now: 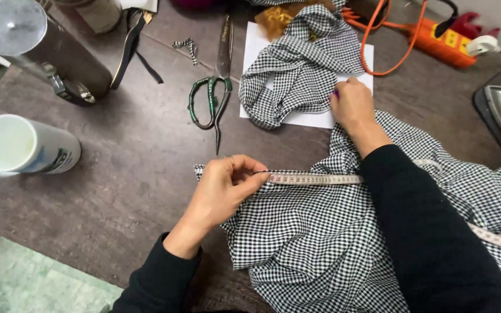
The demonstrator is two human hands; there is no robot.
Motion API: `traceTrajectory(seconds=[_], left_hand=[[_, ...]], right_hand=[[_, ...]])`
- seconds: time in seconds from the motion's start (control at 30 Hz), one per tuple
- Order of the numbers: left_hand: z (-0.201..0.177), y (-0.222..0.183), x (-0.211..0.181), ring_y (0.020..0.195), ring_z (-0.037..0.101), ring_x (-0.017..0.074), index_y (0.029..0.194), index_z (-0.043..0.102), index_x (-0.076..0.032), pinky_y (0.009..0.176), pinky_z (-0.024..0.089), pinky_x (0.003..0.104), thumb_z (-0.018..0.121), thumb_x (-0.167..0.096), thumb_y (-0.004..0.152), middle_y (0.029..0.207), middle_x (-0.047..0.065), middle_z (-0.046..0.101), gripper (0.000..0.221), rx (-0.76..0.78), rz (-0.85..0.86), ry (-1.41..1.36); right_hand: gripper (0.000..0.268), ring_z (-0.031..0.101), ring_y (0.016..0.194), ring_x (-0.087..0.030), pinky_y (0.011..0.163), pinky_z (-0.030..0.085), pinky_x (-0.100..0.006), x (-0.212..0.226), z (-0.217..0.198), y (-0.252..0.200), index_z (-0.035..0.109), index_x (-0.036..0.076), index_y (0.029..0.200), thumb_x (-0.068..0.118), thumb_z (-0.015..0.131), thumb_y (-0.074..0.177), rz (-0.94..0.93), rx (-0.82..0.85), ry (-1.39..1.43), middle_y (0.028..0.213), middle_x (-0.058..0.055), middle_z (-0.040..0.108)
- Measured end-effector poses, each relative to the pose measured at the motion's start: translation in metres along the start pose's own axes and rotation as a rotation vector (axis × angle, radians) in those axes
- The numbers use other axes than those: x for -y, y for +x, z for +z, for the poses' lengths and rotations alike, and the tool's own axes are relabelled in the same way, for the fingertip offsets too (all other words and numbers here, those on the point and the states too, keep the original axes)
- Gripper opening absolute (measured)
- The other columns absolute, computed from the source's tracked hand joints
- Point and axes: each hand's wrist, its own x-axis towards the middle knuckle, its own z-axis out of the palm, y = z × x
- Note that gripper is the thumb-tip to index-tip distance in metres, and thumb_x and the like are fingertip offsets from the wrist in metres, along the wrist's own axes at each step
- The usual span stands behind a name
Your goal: Using a flexible tape measure to check the dimensions of a checkered garment on a workbench.
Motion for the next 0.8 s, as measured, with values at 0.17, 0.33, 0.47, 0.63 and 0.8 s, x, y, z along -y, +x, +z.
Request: traceTrajectory(seconds=[0.17,0.33,0.47,0.63,0.8], left_hand=[[0.001,-0.001,0.002,0.059,0.056,0.0038,0.087,0.074,0.001,0.053,0.047,0.015,0.077,-0.009,0.075,0.066,0.004,0.069,0.015,-0.022,-0.012,-0.089],[0.003,-0.001,0.007,0.059,0.058,0.0026,0.094,0.072,0.0,0.054,0.048,0.013,0.077,-0.005,0.076,0.071,0.006,0.072,0.02,-0.024,0.001,-0.145],[0.003,-0.003,0.012,0.061,0.06,0.0029,0.1,0.066,-0.001,0.057,0.051,0.013,0.077,-0.004,0.075,0.077,0.01,0.075,0.027,-0.028,0.03,-0.169],[0.003,-0.005,0.009,0.062,0.06,0.003,0.1,0.064,-0.001,0.058,0.052,0.013,0.076,-0.003,0.077,0.079,0.011,0.076,0.027,-0.029,0.033,-0.16],[0.004,-0.007,0.007,0.064,0.059,0.0031,0.099,0.064,-0.002,0.06,0.051,0.013,0.076,-0.004,0.077,0.08,0.01,0.076,0.025,-0.022,0.043,-0.172]], right_hand=[[0.01,0.069,0.067,-0.029,0.059,0.059,-0.034,0.008,-0.016,-0.007,0.073,0.004,0.084,0.013,0.069,0.083,-0.042,-0.055,-0.036,0.076,-0.012,0.062],[0.012,0.068,0.069,-0.028,0.059,0.06,-0.035,-0.001,-0.003,-0.006,0.071,0.004,0.086,0.015,0.071,0.081,-0.118,-0.067,-0.081,0.079,-0.011,0.061],[0.015,0.069,0.067,-0.024,0.058,0.06,-0.031,0.01,-0.015,-0.006,0.067,0.004,0.094,0.009,0.068,0.079,-0.133,-0.063,-0.148,0.077,-0.009,0.063],[0.016,0.07,0.067,-0.03,0.06,0.06,-0.036,0.012,-0.022,-0.005,0.068,0.005,0.095,0.003,0.065,0.08,-0.109,-0.059,-0.136,0.077,-0.012,0.065],[0.028,0.071,0.07,-0.032,0.064,0.059,-0.042,0.017,-0.059,-0.002,0.07,0.021,0.106,0.009,0.067,0.08,0.046,-0.011,-0.094,0.081,-0.006,0.07]])
